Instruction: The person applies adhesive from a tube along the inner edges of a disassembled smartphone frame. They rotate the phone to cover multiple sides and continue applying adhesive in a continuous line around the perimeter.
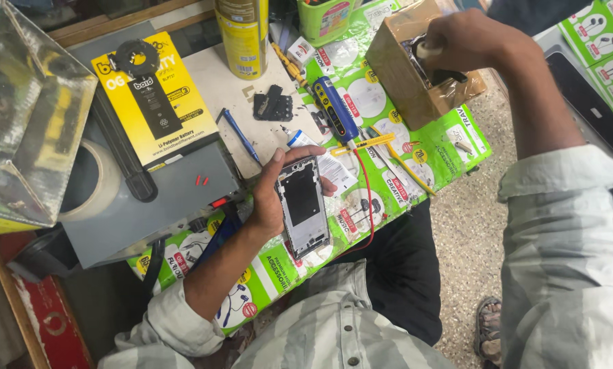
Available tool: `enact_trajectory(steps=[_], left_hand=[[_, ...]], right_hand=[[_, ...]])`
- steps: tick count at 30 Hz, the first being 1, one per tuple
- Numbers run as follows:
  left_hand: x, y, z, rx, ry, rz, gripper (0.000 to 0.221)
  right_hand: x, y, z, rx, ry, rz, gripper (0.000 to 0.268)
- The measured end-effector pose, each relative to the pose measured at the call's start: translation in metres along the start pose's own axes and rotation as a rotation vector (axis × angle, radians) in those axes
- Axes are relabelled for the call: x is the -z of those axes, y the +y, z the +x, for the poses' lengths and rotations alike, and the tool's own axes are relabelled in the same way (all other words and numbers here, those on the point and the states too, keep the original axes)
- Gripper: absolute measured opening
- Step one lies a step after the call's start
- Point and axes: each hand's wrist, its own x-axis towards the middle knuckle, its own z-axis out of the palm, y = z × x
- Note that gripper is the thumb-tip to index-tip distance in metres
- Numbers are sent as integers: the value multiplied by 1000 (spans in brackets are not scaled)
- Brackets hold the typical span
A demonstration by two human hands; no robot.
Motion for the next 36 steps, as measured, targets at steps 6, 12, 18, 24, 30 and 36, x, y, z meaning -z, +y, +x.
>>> enact_trajectory(steps=[6, 12, 18, 24, 30, 36], left_hand=[[0, -1, 1, -7, -2, -9, 75], [0, -2, 1, 5, -7, -21, 74], [3, -5, 1, 16, -7, -21, 75], [3, -6, 1, 20, -3, -40, 75], [3, -3, 3, 84, 40, -153, 80], [-3, 2, -4, 51, -42, -265, 86]], right_hand=[[-9, 21, -34, -11, 174, 175, 40], [-20, 6, -69, 299, 477, 178, 26], [-53, -79, -107, 125, 556, 327, 30], [-54, -129, -98, 178, 573, 102, 27], [-50, -132, -122, 75, 533, 539, 27], [-99, -169, -149, 235, 569, 1152, 30]])
